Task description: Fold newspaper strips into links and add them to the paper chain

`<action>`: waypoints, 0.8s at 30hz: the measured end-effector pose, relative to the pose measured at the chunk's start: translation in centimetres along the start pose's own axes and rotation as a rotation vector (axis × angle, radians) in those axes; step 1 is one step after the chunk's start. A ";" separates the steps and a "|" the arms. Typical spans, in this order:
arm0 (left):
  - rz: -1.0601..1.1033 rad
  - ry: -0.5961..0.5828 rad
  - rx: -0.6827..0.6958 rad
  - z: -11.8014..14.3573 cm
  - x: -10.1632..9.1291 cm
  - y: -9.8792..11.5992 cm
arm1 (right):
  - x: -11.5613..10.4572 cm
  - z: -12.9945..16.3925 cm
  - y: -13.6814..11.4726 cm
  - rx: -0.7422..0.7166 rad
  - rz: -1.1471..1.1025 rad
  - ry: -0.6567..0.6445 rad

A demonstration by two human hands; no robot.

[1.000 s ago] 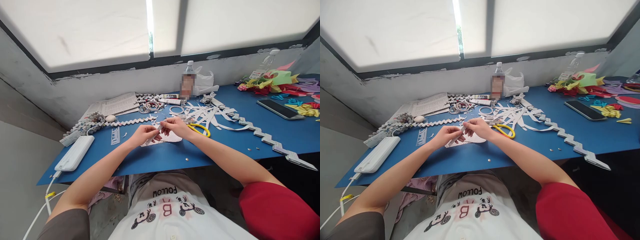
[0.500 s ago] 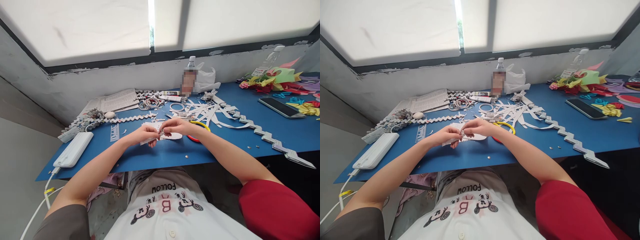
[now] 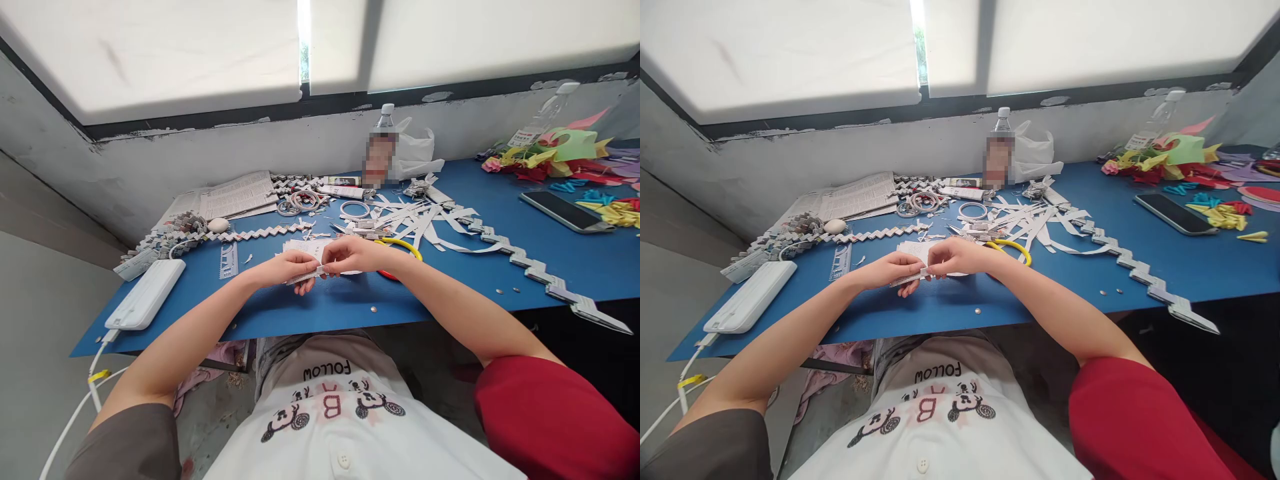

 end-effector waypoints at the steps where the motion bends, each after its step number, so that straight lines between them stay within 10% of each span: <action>1: -0.018 0.005 0.004 0.0 0.0 0.0 | 0.0 0.0 0.1 0.004 0.015 0.007; 15: -0.214 0.172 0.032 0.3 -0.1 0.5 | 0.4 -0.4 1.3 0.093 -0.127 0.000; 24: 0.345 0.406 0.362 -0.4 -1.5 0.6 | 0.9 -1.1 0.1 -0.072 -0.517 0.574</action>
Point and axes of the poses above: each hand's wrist, its own z-axis away from the middle knuckle, its own x-axis out of the palm, y = z × x, the point moved 2 cm from there along -z, towards the middle knuckle, and after that the axes turned 5 degrees about z, right-handed, at the moved point
